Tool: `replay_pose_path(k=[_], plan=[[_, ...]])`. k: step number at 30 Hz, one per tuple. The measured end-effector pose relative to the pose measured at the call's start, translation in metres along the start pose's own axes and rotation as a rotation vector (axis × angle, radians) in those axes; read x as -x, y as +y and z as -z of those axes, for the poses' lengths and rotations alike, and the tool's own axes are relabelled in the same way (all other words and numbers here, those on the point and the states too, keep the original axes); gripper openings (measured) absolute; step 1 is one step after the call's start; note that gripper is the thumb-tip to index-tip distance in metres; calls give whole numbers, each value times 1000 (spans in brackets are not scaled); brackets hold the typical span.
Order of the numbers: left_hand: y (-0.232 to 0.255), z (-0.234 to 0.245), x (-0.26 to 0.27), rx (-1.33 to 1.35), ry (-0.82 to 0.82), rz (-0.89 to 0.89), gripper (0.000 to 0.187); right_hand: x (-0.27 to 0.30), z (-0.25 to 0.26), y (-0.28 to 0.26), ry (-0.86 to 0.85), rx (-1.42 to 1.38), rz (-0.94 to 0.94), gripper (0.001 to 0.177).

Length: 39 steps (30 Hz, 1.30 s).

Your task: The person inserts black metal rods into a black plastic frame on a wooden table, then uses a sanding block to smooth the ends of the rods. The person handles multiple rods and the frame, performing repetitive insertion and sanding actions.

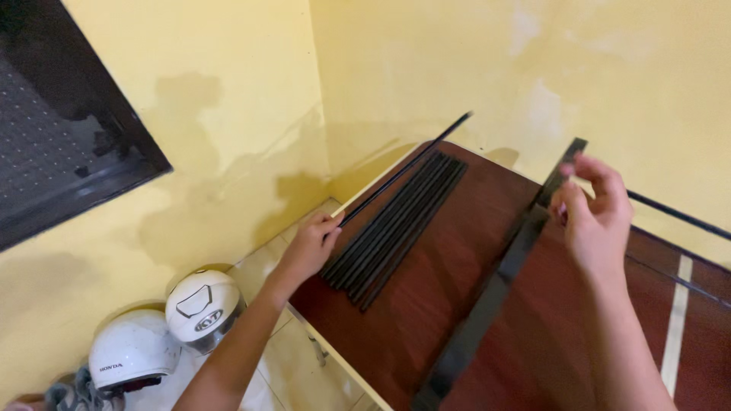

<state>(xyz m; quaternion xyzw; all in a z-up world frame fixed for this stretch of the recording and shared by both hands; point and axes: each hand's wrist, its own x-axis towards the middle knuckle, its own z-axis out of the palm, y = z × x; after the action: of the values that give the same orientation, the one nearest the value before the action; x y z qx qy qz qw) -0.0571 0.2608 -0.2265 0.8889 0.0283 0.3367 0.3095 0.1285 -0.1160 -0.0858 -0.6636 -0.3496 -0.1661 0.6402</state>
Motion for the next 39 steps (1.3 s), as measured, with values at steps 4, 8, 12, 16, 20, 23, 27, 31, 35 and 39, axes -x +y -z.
replay_pose_path(k=[4, 8, 12, 16, 20, 23, 27, 31, 35, 39], plan=[[-31, -34, -12, -142, -16, 92, 28, 18, 17, 20, -117, -71, 50, 16], [-39, -48, -29, -142, 7, 96, 27, 30, 36, 31, -190, -106, 65, 11], [-32, -38, -36, -168, -79, 183, 24, 39, 49, 34, -185, -17, -30, 12], [-21, -35, -41, -235, -150, 294, 24, 50, 59, 39, -269, 85, -120, 16], [-18, -38, -45, -343, -183, 146, 20, 59, 65, 45, -475, 155, -248, 19], [-17, -40, -51, -333, -200, 109, 21, 71, 70, 46, -575, 146, -321, 21], [-13, -44, -56, -326, -307, 201, 22, 82, 80, 44, -605, 188, -440, 22], [-11, -51, -60, -310, -315, 162, 21, 86, 85, 39, -632, 209, -478, 22], [-7, -55, -66, -360, -292, 171, 19, 89, 87, 34, -646, 231, -474, 23], [22, -61, -74, -485, -216, 61, 20, 88, 90, 26, -629, 221, -444, 21]])
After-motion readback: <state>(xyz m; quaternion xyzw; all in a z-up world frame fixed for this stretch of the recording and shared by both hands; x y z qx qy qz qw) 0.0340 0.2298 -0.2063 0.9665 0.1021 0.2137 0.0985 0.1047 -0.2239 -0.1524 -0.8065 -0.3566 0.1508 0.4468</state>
